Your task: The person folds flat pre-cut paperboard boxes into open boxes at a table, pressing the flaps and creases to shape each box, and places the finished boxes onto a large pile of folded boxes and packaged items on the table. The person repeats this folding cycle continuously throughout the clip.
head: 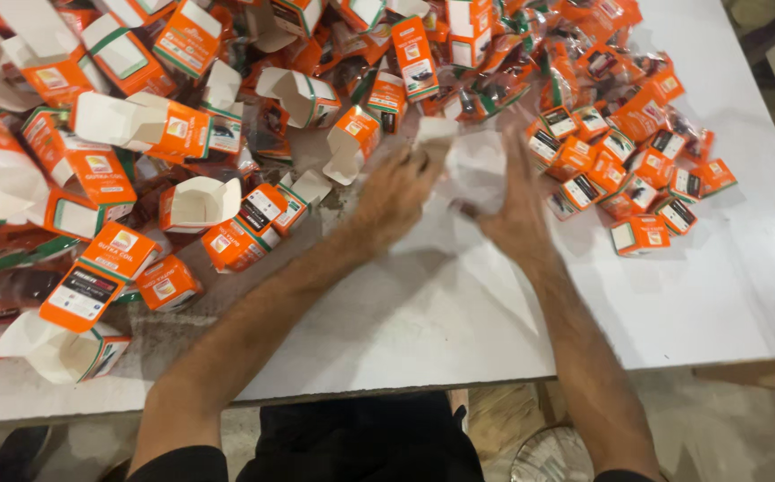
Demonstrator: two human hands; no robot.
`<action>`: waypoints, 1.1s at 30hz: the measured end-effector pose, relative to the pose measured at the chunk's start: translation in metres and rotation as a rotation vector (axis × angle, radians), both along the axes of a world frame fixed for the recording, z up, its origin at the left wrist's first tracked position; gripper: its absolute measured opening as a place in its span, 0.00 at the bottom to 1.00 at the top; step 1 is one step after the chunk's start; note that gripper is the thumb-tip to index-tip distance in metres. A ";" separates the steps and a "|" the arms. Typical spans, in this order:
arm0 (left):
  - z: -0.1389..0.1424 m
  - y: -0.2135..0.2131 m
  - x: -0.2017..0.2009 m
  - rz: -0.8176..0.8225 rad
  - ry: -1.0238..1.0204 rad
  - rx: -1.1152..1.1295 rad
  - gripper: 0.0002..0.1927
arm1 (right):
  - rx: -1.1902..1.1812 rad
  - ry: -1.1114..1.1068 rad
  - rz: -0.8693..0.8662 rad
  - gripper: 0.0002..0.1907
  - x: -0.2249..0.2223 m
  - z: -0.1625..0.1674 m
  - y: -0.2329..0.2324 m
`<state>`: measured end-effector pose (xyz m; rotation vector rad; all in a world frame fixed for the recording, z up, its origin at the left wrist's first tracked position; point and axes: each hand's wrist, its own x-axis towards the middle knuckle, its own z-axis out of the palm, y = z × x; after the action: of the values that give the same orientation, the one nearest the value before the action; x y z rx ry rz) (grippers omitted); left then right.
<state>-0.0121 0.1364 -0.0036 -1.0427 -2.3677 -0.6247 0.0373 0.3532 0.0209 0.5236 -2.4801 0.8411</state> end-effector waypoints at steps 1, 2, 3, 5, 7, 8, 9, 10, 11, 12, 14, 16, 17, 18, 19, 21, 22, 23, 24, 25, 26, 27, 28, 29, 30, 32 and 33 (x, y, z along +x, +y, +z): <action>-0.001 -0.002 0.009 -0.021 -0.025 0.042 0.28 | -0.213 -0.146 0.185 0.57 0.003 -0.004 -0.010; -0.002 -0.009 0.022 -0.077 -0.135 0.020 0.28 | -0.200 -0.187 0.203 0.49 0.007 -0.008 -0.018; -0.002 -0.017 0.038 -0.136 -0.245 -0.001 0.28 | -0.186 -0.227 0.218 0.40 0.011 -0.012 -0.025; 0.004 -0.042 0.064 -0.182 -0.124 0.010 0.29 | -0.214 -0.303 0.211 0.33 0.015 -0.016 -0.033; 0.012 -0.089 0.094 -0.037 0.188 -0.053 0.29 | -0.309 -0.402 0.154 0.33 0.019 -0.018 -0.038; 0.017 -0.116 0.114 0.095 0.277 -0.142 0.29 | -0.356 -0.451 0.180 0.33 0.022 -0.019 -0.040; 0.023 -0.141 0.128 0.237 0.214 -0.243 0.30 | -0.402 -0.500 0.206 0.32 0.023 -0.019 -0.042; 0.026 -0.159 0.135 0.484 0.432 -0.224 0.27 | -0.447 -0.544 0.232 0.31 0.024 -0.020 -0.046; 0.030 -0.179 0.146 0.635 0.388 -0.221 0.33 | -0.371 -0.517 0.196 0.32 0.025 -0.021 -0.050; 0.032 -0.196 0.154 0.787 0.338 -0.217 0.42 | -0.294 -0.493 0.162 0.32 0.027 -0.022 -0.056; 0.030 -0.213 0.152 0.794 0.114 -0.154 0.49 | -0.275 -0.507 0.174 0.34 0.031 -0.025 -0.069; 0.021 -0.216 0.141 0.804 0.023 -0.113 0.54 | -0.382 -0.576 0.275 0.37 0.031 -0.028 -0.083; 0.016 -0.213 0.129 0.806 0.041 -0.109 0.55 | -0.220 -0.425 0.337 0.35 0.032 -0.028 -0.087; 0.011 -0.208 0.115 0.804 0.058 -0.103 0.56 | -0.058 -0.273 0.393 0.34 0.032 -0.028 -0.091; 0.006 -0.203 0.102 0.784 0.027 -0.111 0.56 | 0.105 -0.122 0.449 0.32 0.031 -0.028 -0.095; -0.001 -0.186 0.069 0.694 -0.031 -0.090 0.58 | 0.019 -0.303 0.476 0.36 0.028 -0.026 -0.104; -0.003 -0.174 0.053 0.622 -0.066 -0.064 0.60 | -0.029 -0.398 0.487 0.37 0.026 -0.026 -0.108; -0.004 -0.162 0.039 0.559 0.021 -0.009 0.56 | -0.079 -0.341 0.503 0.37 0.023 -0.025 -0.112; -0.003 -0.149 0.023 0.493 0.110 0.048 0.53 | -0.127 -0.279 0.518 0.37 0.018 -0.024 -0.116; -0.001 -0.135 0.008 0.476 0.106 0.110 0.52 | -0.175 -0.215 0.530 0.37 0.013 -0.023 -0.119; 0.002 -0.121 -0.006 0.455 0.099 0.171 0.51 | -0.337 -0.268 0.506 0.42 0.006 -0.022 -0.122; 0.006 -0.109 -0.021 0.363 0.094 0.264 0.49 | -0.498 -0.320 0.478 0.47 -0.002 -0.021 -0.123; 0.011 -0.098 -0.034 0.270 0.084 0.355 0.47 | -0.660 -0.374 0.447 0.53 -0.010 -0.020 -0.124; 0.016 -0.088 -0.046 0.179 0.072 0.445 0.45 | -0.685 -0.327 0.378 0.52 -0.018 -0.018 -0.123; 0.023 -0.078 -0.056 0.187 0.086 0.454 0.44 | -0.708 -0.278 0.311 0.50 -0.029 -0.016 -0.123; 0.040 -0.061 -0.078 0.203 0.121 0.466 0.42 | -0.654 -0.148 0.114 0.42 -0.057 -0.009 -0.122; 0.049 -0.051 -0.088 0.232 0.079 0.437 0.41 | -0.577 -0.077 -0.019 0.36 -0.073 -0.003 -0.122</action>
<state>-0.1002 0.0857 0.0458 -0.5819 -2.1067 -0.9365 -0.0357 0.2316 0.0180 0.2623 -2.1515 1.5143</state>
